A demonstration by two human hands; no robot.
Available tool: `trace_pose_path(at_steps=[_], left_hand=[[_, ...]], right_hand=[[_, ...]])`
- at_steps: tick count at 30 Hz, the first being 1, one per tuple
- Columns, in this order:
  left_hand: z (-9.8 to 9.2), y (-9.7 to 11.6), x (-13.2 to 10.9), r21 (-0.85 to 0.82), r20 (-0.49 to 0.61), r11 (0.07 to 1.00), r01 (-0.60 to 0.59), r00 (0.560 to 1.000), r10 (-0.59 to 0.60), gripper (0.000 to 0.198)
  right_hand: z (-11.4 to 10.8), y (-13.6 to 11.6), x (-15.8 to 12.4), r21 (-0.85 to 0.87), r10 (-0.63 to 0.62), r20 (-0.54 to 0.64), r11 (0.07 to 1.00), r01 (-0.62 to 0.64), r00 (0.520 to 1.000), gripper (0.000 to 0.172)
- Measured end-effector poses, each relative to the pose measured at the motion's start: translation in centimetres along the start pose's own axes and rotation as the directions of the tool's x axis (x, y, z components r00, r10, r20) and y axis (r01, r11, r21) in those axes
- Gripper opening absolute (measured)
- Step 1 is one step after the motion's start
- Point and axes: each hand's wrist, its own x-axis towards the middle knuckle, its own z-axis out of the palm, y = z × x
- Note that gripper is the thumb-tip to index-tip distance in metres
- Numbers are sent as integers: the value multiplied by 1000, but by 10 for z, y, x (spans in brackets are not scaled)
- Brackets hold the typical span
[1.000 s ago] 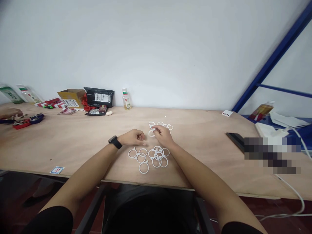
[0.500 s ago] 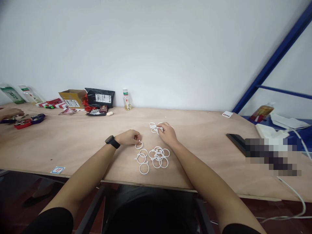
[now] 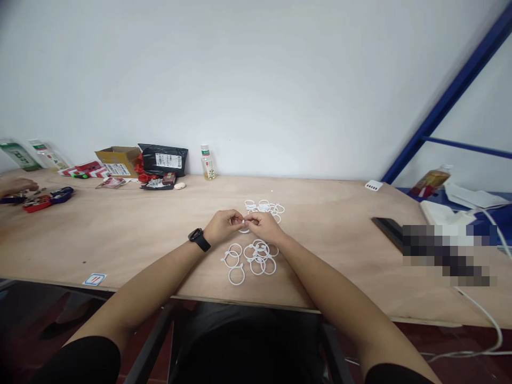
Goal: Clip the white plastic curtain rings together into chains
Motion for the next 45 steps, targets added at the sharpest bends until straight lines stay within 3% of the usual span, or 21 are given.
trace_pose_path(at_steps=[13, 23, 27, 29, 31, 34, 38, 41, 45], left_hand=[[5, 4, 0, 118, 42, 989, -90, 995, 86, 7], [13, 2, 0, 164, 39, 978, -125, 992, 120, 2], [9, 3, 1, 200, -57, 968, -151, 985, 165, 12], [4, 7, 2, 202, -153, 962, -181, 965, 214, 23], [-2, 13, 1, 191, -176, 955, -226, 949, 260, 26], [-4, 26, -3, 115, 27, 924, -364, 931, 363, 27], [8, 41, -11, 13, 327, 879, -476, 833, 447, 38], [18, 40, -13, 32, 413, 862, -506, 792, 449, 37], [18, 28, -9, 74, 425, 874, -480, 808, 408, 36]], right_hand=[[2, -5, 2, 31, 73, 2, 997, -73, 997, 11], [5, -8, 3, -51, 31, -40, 998, -33, 999, 12], [1, -2, 5, -66, 6, -148, 998, -16, 989, 19], [-6, 1, 6, -87, -29, -267, 996, 6, 963, 21], [-15, 6, 7, -144, -80, -360, 989, 29, 930, 21], [-25, 14, 9, -266, -126, -370, 964, 25, 920, 22], [-29, 22, 10, -347, -92, -333, 938, -31, 938, 25], [-27, 22, 10, -337, -100, -328, 941, -18, 940, 23], [-24, 18, 8, -331, -120, -286, 943, 20, 951, 21]])
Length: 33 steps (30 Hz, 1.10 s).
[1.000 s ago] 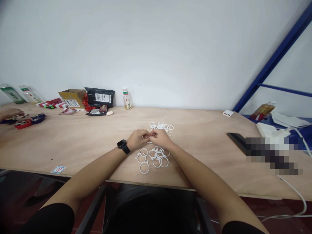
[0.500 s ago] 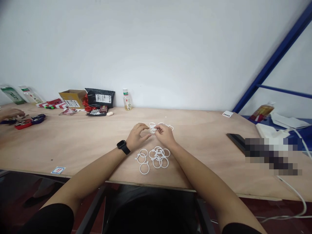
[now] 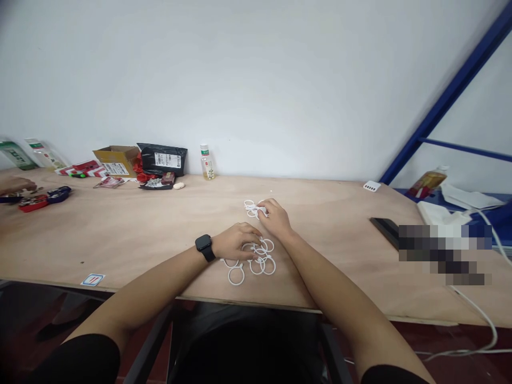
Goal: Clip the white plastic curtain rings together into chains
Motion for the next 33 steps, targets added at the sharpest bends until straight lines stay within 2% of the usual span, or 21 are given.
trace_pose_path(at_steps=[10, 15, 17, 20, 24, 26, 29, 31, 33], left_hand=[[-7, -24, -10, 62, -15, 986, 156, 988, -155, 25], [-11, -29, -12, 23, -121, 985, 170, 979, -166, 32], [-13, -29, -12, 0, -176, 982, 188, 967, -185, 29], [-16, -28, -12, -56, -246, 963, 263, 931, -268, 22], [-18, -25, -11, -112, -272, 928, 355, 887, -373, 22], [-17, -25, -11, -142, -303, 915, 378, 863, -403, 22], [-16, -26, -11, -206, -407, 904, 375, 807, -428, 19], [-16, -27, -11, -232, -477, 910, 342, 776, -413, 18], [-16, -27, -12, -225, -520, 922, 314, 762, -386, 17]], right_hand=[[1, 1, -2, 66, -38, 11, 997, 37, 999, 16], [0, -6, -4, 121, -125, 29, 985, 120, 992, 14], [-2, -9, -5, 147, -175, 35, 975, 168, 984, 15], [-5, -14, -7, 168, -281, 39, 948, 271, 959, 17], [-5, -20, -10, 149, -367, 111, 925, 350, 923, 17], [-2, -22, -11, 126, -354, 156, 933, 337, 922, 17], [1, -21, -11, 95, -308, 184, 951, 295, 933, 21], [2, -19, -11, 89, -284, 185, 958, 272, 941, 21], [1, -17, -11, 95, -265, 191, 963, 251, 945, 21]])
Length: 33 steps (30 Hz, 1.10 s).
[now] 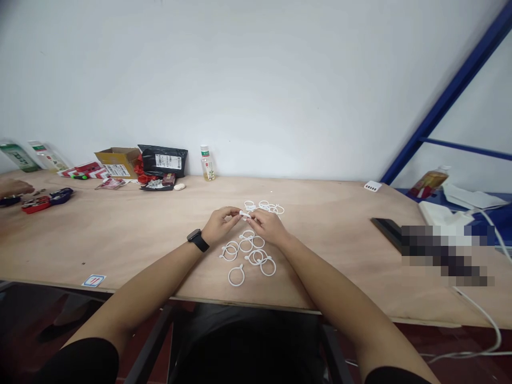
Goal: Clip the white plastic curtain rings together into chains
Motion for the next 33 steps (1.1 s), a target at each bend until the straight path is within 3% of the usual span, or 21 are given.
trace_pose_path(at_steps=[13, 27, 31, 33], left_hand=[[-3, 9, 0, 16, 7, 996, -84, 996, 84, 18], [-2, 7, 1, 9, -17, 997, 71, 997, -71, 19], [-1, 2, 1, 58, -52, 998, 39, 998, -36, 41], [-1, -1, 1, 99, -1, 995, -4, 1000, 4, 42]], right_hand=[[1, 1, -1, 12, 21, 75, 1000, -22, 997, 24], [2, -14, 1, -19, -107, 140, 994, 111, 984, 22], [-1, -6, 3, -158, 11, 31, 987, -6, 999, 24], [-5, 3, 4, -256, 115, -37, 959, -120, 993, 24]])
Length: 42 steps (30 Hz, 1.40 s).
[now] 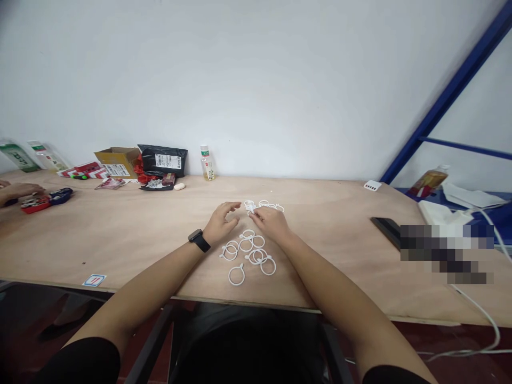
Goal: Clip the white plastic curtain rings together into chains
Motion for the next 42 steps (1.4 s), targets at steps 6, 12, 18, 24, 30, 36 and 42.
trace_pose_path(at_steps=[6, 12, 18, 24, 30, 36, 42], left_hand=[[3, -6, -3, 59, 418, 988, -140, 902, 103, 23], [3, -7, -7, 161, 502, 982, -96, 865, 3, 22], [2, -6, -4, 80, 370, 994, -77, 928, 42, 8], [1, 6, -1, -146, 235, 986, 80, 971, -44, 21], [-1, 9, -2, -178, 199, 983, 52, 980, -16, 26], [0, 8, -2, -183, 181, 982, 40, 984, -7, 31], [-1, 8, -2, -178, 176, 984, 26, 984, 6, 33]], right_hand=[[-3, 24, 2, -83, 196, 63, 978, -191, 979, 22], [-5, 4, -4, 198, -91, 249, 979, 41, 964, 9], [0, -11, -6, 186, -195, 331, 973, 139, 923, 11], [0, -5, -3, 220, -124, 231, 973, 73, 965, 25], [-1, -8, -4, 249, -118, 230, 967, 59, 966, 27], [-2, -10, -4, 255, -118, 232, 965, 57, 965, 27], [-2, -11, -4, 240, -114, 240, 969, 55, 964, 27]])
